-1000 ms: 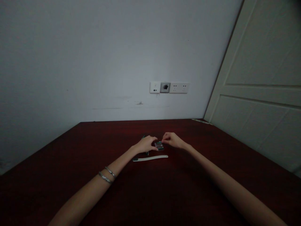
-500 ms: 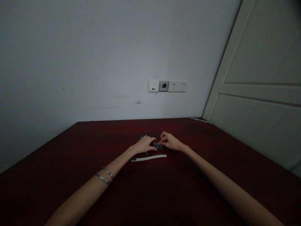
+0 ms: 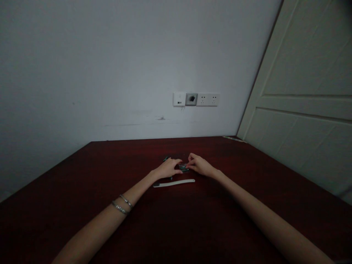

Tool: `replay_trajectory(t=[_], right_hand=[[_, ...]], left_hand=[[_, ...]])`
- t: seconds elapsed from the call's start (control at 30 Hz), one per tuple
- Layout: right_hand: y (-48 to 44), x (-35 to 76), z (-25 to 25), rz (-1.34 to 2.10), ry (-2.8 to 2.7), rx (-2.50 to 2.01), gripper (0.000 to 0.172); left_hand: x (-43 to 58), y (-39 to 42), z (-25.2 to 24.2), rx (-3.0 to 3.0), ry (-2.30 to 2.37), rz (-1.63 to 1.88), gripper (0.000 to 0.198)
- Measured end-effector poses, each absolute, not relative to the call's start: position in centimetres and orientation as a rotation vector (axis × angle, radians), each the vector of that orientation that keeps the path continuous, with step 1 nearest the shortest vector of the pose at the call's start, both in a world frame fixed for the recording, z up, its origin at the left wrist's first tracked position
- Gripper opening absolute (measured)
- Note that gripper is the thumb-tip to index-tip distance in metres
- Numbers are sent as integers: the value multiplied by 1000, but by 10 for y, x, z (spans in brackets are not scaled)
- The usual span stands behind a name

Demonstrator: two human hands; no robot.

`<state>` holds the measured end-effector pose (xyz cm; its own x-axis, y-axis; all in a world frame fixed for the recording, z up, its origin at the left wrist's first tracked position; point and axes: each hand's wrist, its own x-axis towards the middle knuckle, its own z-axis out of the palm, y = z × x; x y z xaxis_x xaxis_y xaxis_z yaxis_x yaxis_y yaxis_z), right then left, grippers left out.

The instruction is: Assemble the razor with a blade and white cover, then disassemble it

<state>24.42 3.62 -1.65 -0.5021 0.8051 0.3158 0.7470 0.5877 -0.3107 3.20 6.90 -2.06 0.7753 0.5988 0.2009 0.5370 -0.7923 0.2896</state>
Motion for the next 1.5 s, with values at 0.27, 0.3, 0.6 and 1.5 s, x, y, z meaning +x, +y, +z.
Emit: replay_trajectory(t=[0.27, 0.3, 0.6, 1.5], right_hand=[[37, 242, -15, 146, -2396, -1199, 20], [39, 242, -15, 159, -2379, -1190, 20], [55, 236, -13, 362, -2392, -1183, 15], [23, 147, 10, 100, -2318, -1730, 34]], left_hand=[[30, 70, -23, 2713, 930, 428, 56], [30, 70, -23, 2710, 931, 430, 56], [30, 68, -21, 2707, 896, 432, 48], [-27, 68, 56, 2439, 1138, 1148, 24]])
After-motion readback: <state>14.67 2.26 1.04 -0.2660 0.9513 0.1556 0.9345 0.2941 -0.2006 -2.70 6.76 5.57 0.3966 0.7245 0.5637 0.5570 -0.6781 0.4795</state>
